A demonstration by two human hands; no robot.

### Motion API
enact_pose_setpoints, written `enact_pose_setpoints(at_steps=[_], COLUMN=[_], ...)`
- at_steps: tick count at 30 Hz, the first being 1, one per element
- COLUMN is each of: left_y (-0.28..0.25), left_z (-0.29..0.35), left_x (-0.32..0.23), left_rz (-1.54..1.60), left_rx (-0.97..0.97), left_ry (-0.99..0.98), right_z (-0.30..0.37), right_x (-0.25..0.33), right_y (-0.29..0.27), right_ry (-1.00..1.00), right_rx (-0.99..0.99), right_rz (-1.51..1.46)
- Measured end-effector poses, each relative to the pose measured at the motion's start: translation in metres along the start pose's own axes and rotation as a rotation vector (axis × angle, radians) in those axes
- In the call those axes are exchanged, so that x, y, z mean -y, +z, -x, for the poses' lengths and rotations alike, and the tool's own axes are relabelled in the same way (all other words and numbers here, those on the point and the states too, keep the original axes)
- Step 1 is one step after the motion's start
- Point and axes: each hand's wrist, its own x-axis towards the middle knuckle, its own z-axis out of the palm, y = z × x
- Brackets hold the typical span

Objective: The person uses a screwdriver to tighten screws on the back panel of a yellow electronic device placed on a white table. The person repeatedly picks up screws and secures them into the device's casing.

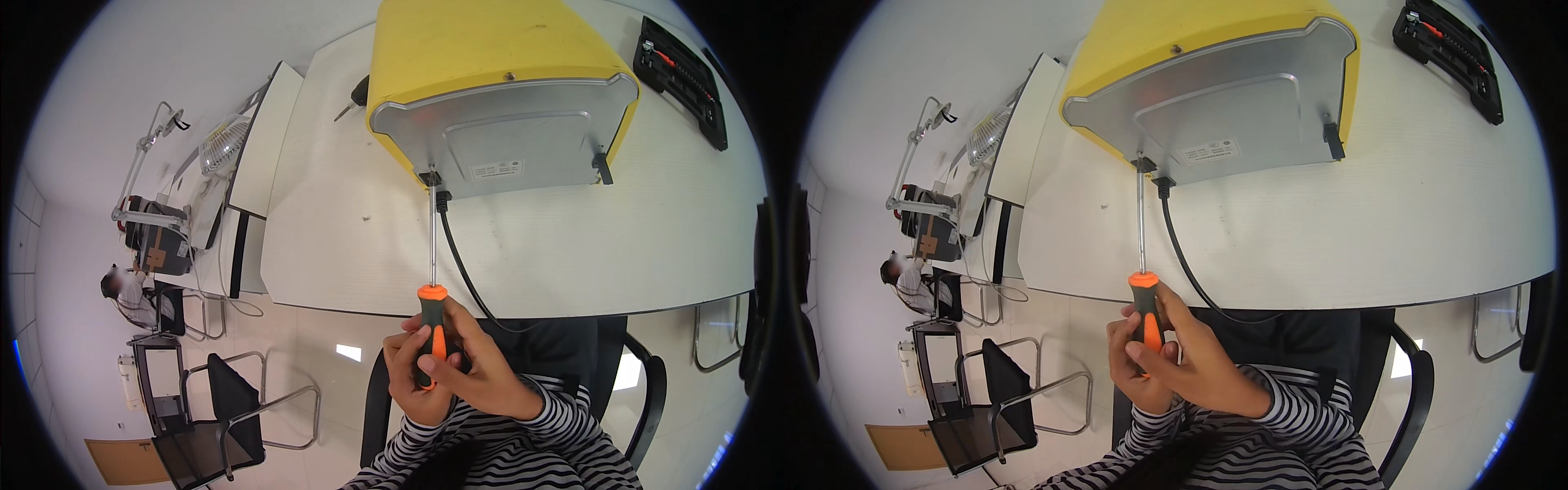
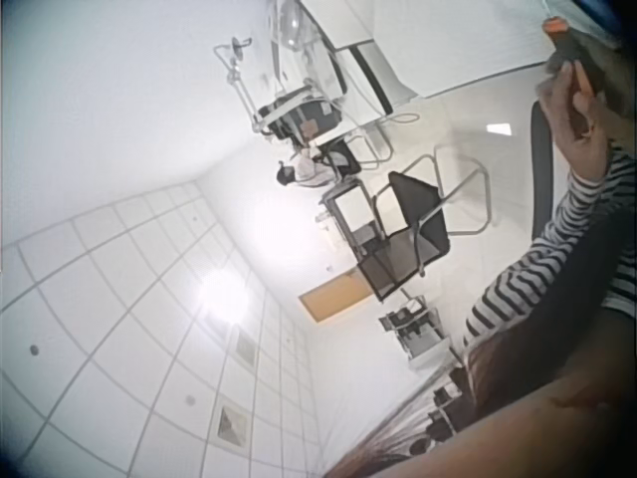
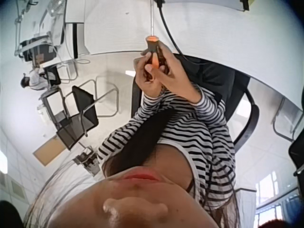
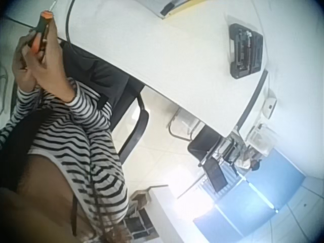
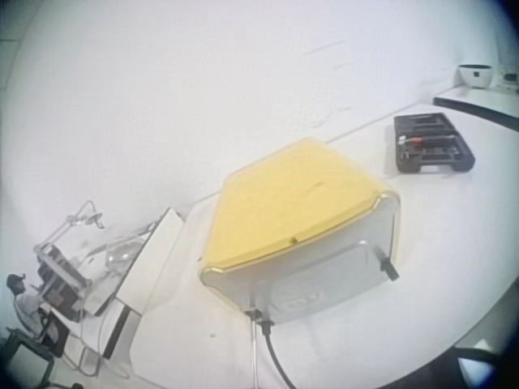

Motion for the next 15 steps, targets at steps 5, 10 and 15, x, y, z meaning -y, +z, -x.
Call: enact_pose_setpoints(at_steps=[5, 10, 15], left_y=[-0.002, 0.001, -0.014], left_z=[0.000, 0.005, 0.009], left_x=[-0.002, -0.004, 0.007], left_rz=[0.103, 0.855, 1.237], left_rx=[0.072, 0.112, 0.457], left_ry=[-0.032, -0.514, -0.809], right_z=[-0.002, -0.002, -0.004], right_x=[-0.001, 0.003, 0.011], right_y=[-0.006, -0.006, -0.007], right_ry=[0.030, 0.044, 0.102], right_rx=[-0.046, -0.056, -0.025], right_rz=[-0.084, -0.283, -0.278])
